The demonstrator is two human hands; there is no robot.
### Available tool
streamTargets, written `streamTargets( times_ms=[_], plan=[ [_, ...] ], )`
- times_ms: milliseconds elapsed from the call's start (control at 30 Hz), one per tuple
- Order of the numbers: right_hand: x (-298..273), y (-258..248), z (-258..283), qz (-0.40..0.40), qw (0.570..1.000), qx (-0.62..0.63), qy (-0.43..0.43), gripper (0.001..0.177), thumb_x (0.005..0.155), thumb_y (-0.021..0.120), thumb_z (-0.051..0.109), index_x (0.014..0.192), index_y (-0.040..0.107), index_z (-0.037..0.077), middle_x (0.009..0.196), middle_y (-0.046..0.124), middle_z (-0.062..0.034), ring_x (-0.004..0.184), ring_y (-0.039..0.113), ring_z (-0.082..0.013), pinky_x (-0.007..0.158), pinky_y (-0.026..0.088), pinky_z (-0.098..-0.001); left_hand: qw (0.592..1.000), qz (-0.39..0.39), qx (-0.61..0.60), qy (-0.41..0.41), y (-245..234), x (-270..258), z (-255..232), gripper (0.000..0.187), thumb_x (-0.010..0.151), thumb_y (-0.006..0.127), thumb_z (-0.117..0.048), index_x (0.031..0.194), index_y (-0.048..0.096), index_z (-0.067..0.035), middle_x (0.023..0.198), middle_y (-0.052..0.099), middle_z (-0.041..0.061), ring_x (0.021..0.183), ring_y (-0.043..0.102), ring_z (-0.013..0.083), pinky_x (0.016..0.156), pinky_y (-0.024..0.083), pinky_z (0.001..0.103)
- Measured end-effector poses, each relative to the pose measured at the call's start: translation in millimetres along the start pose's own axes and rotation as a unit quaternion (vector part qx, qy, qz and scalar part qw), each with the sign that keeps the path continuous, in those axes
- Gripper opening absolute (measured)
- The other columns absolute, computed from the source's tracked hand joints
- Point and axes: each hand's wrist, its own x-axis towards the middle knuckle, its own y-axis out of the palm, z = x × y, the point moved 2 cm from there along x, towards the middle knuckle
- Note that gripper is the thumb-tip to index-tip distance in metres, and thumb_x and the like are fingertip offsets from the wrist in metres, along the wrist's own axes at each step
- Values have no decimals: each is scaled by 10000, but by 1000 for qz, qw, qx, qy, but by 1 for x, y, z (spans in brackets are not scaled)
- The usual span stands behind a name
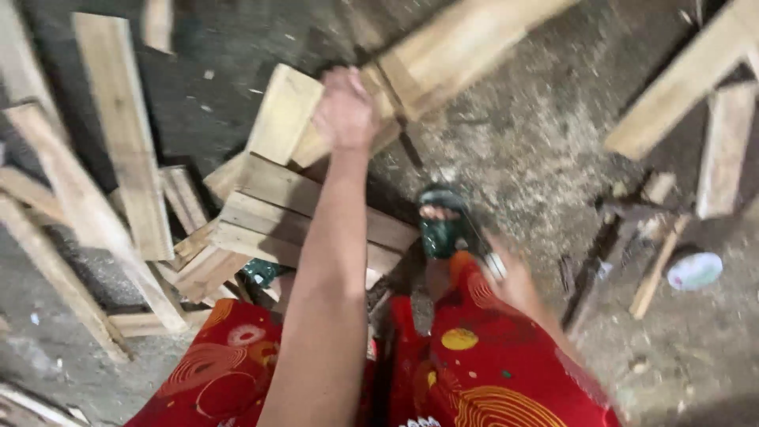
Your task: A person uses a hand saw to cut a wooden plank in a workshop environment.
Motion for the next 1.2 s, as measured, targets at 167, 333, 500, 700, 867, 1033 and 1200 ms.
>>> streamTargets(
  times_ms=[167,333,500,700,867,1033,1200],
  plan=[
    [15,1,-8,15,997,-43,55,504,935,584,78,1425,465,72,848,742,-131,525,703,-174,408,618,-267,993,109,26,-45,-7,-5,-2,539,1052,230,-428,1047,656,-99,947,677,107,649,666,251,519,533,379],
    [61,1,40,30,996,-19,84,587,944,621,10,1474,399,129,955,720,-151,597,702,-190,476,648,-244,999,-5,30,29,14,-4,13,542,1062,220,-407,942,662,-117,808,654,57,498,556,150,371,408,275],
    [-40,2,-13,-9,945,101,311,657,838,675,300,1461,479,235,1400,592,-44,1192,604,-134,1002,433,-269,999,-2,47,7,11,-3,12,484,1048,280,-379,926,673,-123,863,672,95,615,633,299,481,450,426],
    [77,9,29,-37,997,-13,-60,470,961,603,35,1399,453,-46,968,715,-242,643,732,-229,484,673,-257,998,33,47,22,13,-4,14,538,1065,240,-409,936,676,-119,829,648,68,535,551,178,432,414,303],
    [-44,-3,2,46,970,94,221,745,846,691,257,1505,360,155,1505,424,-162,1372,442,-265,1163,290,-380,999,-7,38,27,18,-3,15,509,1057,293,-389,867,686,-126,807,665,78,523,568,210,440,390,333],
    [28,6,3,24,989,43,139,549,918,600,225,1447,463,174,767,714,-31,573,642,-144,545,543,-279,999,31,38,23,16,-2,16,540,1058,232,-412,898,655,-118,802,637,78,540,581,201,425,433,324],
    [74,-10,36,20,997,38,57,452,956,576,164,1400,506,114,1142,692,-157,743,715,-198,633,650,-266,999,27,35,3,12,-7,6,534,1047,244,-406,936,680,-119,861,686,95,603,663,246,488,517,365]
  ],
)
